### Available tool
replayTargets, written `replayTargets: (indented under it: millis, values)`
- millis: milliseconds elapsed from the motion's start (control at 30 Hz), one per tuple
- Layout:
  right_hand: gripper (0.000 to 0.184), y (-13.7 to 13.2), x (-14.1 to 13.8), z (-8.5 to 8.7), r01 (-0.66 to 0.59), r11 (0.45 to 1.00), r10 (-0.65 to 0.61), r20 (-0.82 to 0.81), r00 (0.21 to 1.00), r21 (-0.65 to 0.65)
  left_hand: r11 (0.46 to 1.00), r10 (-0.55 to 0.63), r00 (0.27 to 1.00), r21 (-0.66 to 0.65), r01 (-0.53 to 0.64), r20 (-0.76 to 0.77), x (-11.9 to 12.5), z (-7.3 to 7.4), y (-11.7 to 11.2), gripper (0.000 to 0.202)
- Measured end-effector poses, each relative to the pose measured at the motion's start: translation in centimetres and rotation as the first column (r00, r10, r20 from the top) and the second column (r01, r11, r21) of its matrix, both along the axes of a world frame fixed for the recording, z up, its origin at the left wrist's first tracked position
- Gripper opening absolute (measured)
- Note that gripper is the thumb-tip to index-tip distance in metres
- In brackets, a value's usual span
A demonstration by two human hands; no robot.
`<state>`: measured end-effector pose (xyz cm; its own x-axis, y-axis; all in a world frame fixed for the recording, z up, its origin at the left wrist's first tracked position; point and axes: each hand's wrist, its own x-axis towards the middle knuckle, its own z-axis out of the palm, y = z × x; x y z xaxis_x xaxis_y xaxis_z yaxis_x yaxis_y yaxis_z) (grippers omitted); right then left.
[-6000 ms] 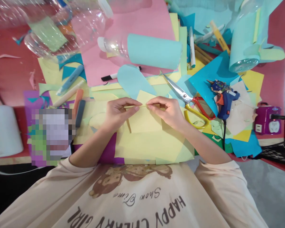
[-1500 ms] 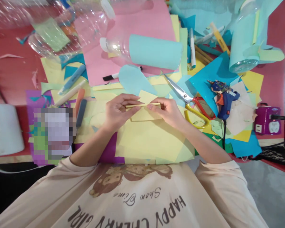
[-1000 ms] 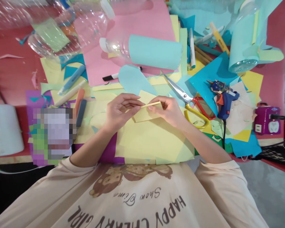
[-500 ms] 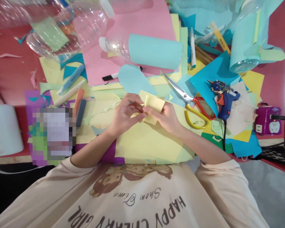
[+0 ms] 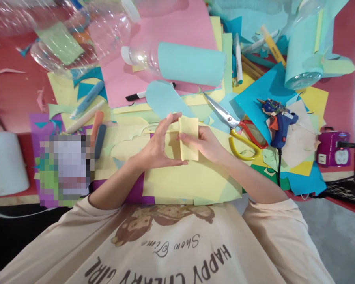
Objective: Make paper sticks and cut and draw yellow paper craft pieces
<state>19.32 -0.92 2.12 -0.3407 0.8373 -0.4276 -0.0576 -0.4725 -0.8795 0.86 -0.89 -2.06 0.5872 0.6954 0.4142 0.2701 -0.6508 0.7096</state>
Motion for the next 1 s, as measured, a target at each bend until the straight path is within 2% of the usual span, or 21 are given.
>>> replayTargets:
  millis: [200, 500, 667, 833, 1000]
  values:
    - [0.037, -0.21, 0.12, -0.18, -0.071, 0.997, 0.071, 0.027, 0.997, -0.004, 0.999, 0.046, 0.997, 0.022, -0.048, 0.063, -0.19, -0.04, 0.25, 0.114]
    - [0.039, -0.18, 0.40, 0.06, -0.054, 0.999, 0.053, 0.110, 0.993, 0.004, 0.999, 0.030, 0.998, -0.030, -0.029, 0.055, -0.26, 0.46, 0.39, 0.107]
    - [0.037, -0.24, 0.49, -0.24, -0.034, 0.996, 0.020, 0.169, 0.985, 0.077, 0.999, 0.018, 1.000, 0.035, -0.018, 0.005, -0.41, 0.28, 0.50, 0.107]
    - [0.036, -0.38, 0.21, -0.23, -0.054, 0.984, 0.007, 0.267, 0.964, 0.171, 0.991, 0.059, 0.993, 0.123, -0.046, -0.106, -0.37, 0.22, 0.33, 0.099]
    - [0.038, -0.43, 0.01, -0.25, -0.074, 0.985, 0.033, 0.255, 0.966, 0.154, 0.989, 0.050, 0.990, 0.145, -0.031, -0.130, -0.23, 0.42, 0.29, 0.097]
